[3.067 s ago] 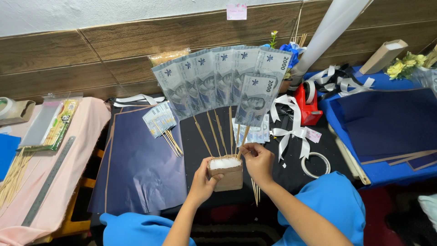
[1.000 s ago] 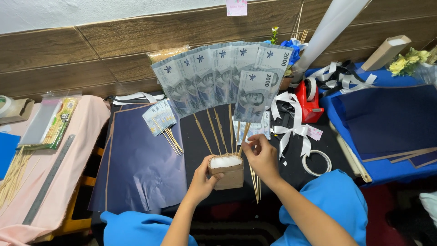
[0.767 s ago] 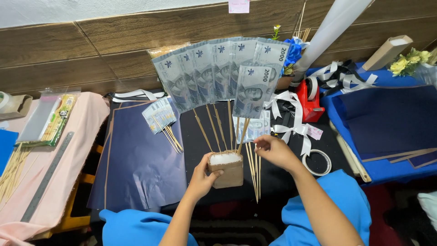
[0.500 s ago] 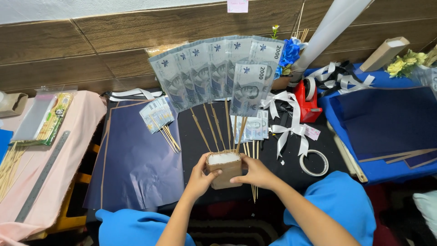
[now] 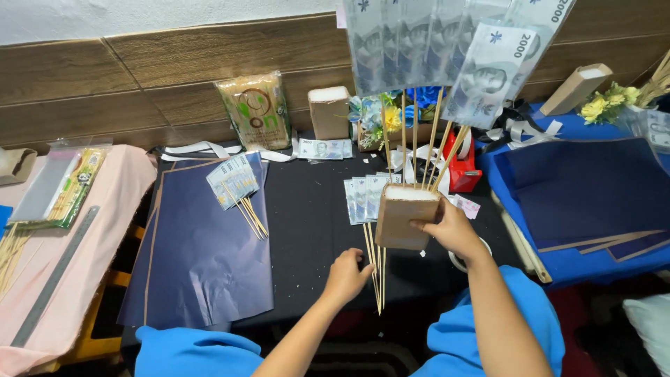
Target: Arranging banknotes attached to sticks into a foam block to create a money bouquet.
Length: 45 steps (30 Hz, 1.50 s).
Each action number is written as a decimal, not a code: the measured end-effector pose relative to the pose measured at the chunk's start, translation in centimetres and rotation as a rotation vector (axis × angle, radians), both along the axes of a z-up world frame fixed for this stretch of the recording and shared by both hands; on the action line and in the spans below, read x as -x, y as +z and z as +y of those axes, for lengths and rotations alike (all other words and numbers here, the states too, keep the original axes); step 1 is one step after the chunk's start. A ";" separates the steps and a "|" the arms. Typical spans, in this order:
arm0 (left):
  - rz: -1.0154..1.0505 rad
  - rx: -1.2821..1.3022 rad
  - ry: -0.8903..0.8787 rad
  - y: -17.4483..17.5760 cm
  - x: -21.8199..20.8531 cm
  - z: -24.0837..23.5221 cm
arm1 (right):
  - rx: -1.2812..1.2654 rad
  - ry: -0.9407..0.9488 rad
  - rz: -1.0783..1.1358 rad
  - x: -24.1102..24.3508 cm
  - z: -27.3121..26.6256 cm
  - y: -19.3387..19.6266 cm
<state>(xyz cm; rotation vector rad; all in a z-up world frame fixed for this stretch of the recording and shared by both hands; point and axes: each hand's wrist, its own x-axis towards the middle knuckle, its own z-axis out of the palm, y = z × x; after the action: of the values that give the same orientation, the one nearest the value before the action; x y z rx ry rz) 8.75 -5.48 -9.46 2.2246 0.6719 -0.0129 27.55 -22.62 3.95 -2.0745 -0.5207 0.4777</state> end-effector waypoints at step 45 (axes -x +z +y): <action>0.123 0.013 0.386 -0.8 7.5 11.4 | -0.004 0.206 0.214 8.8 5.4 -4.5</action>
<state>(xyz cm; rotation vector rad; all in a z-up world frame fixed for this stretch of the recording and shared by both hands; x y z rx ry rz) 1.29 5.95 -10.23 2.0603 1.1558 0.0408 18.78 -17.19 -0.57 -1.9459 -0.6088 0.8083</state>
